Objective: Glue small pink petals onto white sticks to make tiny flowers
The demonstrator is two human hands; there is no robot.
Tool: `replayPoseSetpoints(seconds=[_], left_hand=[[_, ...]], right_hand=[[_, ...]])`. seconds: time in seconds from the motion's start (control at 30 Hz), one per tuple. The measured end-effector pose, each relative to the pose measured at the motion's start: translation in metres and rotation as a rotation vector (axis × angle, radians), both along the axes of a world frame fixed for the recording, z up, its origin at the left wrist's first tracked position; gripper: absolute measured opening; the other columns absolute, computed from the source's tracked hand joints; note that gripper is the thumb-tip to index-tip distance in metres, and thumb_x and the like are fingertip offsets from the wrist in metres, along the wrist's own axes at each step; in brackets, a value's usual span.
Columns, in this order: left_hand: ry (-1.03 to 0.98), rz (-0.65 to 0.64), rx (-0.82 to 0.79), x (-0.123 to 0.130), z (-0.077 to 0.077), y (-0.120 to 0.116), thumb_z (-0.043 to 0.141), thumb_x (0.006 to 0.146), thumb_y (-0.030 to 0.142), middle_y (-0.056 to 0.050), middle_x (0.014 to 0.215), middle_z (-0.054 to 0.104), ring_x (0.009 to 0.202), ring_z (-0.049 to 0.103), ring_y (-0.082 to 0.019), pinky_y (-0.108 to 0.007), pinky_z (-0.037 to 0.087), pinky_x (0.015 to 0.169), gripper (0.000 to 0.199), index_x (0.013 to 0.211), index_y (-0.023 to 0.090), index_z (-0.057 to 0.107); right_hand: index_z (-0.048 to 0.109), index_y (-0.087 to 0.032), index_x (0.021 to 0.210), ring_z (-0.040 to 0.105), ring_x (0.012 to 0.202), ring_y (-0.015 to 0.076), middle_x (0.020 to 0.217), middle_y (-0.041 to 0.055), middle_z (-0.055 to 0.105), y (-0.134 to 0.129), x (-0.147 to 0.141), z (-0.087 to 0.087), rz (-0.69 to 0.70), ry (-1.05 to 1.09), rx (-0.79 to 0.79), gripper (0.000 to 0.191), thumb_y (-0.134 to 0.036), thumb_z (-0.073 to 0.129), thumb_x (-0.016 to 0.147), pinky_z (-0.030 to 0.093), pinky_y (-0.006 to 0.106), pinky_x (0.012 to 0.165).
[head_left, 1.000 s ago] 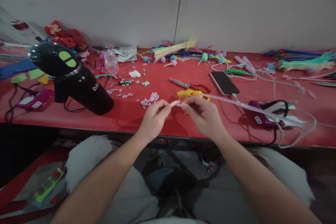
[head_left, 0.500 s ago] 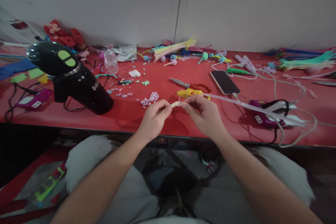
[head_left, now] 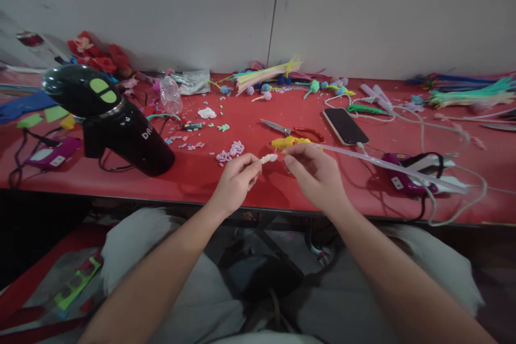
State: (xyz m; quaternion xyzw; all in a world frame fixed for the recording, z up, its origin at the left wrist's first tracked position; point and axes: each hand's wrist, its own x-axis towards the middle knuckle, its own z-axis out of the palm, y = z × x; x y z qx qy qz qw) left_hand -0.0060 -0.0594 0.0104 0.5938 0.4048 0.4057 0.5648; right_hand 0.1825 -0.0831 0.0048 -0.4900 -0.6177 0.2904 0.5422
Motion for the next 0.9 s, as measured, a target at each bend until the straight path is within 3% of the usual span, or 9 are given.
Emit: replayPoseSetpoints(seconds=[0.13, 0.37, 0.5, 0.63, 0.9], left_hand=[[-0.016, -0.017, -0.017, -0.001, 0.003, 0.001, 0.057, 0.089, 0.037, 0.004, 0.056, 0.043, 0.046, 0.037, -0.009, -0.024, 0.024, 0.043, 0.026, 0.07, 0.02, 0.053], [-0.001, -0.015, -0.003, 0.0, -0.001, 0.001, 0.057, 0.093, 0.042, 0.004, 0.057, 0.042, 0.047, 0.037, -0.009, -0.024, 0.024, 0.044, 0.031, 0.072, 0.02, 0.052], [0.001, -0.009, 0.029, 0.0, -0.003, -0.001, 0.058, 0.094, 0.045, 0.005, 0.058, 0.042, 0.049, 0.037, -0.009, -0.024, 0.025, 0.045, 0.036, 0.07, 0.02, 0.049], [-0.009, -0.031, 0.018, 0.0, -0.005, -0.003, 0.057, 0.096, 0.046, 0.006, 0.059, 0.043, 0.049, 0.037, -0.008, -0.023, 0.026, 0.046, 0.036, 0.073, 0.02, 0.048], [0.012, -0.064, 0.056, 0.0, -0.008, -0.004, 0.054, 0.098, 0.043, 0.005, 0.059, 0.043, 0.049, 0.036, -0.008, -0.023, 0.027, 0.047, 0.036, 0.071, 0.02, 0.047]], right_hand=[[0.071, -0.022, 0.096, 0.073, 0.085, 0.0214, 0.094, 0.0064, 0.077, 0.0, -0.001, -0.003, 0.049, 0.067, -0.086, 0.017, -0.037, 0.071, 0.089, 0.061, 0.038, 0.08], [0.076, -0.02, 0.09, 0.068, 0.07, 0.016, 0.08, 0.0035, 0.076, -0.002, -0.02, -0.01, 0.225, 0.244, -0.277, 0.026, -0.046, 0.077, 0.086, 0.059, 0.032, 0.069], [0.077, -0.021, 0.087, 0.064, 0.066, 0.0131, 0.077, 0.0014, 0.074, -0.006, -0.034, -0.015, 0.177, 0.406, -0.279, 0.026, -0.046, 0.081, 0.083, 0.055, 0.029, 0.065], [0.077, -0.021, 0.084, 0.063, 0.069, 0.0126, 0.08, 0.0007, 0.074, -0.005, -0.041, -0.022, 0.14, 0.572, -0.297, 0.023, -0.042, 0.085, 0.079, 0.054, 0.029, 0.07], [0.079, -0.023, 0.08, 0.057, 0.066, 0.0112, 0.077, -0.001, 0.072, -0.002, -0.047, -0.032, 0.082, 0.721, -0.299, 0.02, -0.038, 0.09, 0.073, 0.05, 0.028, 0.069]])
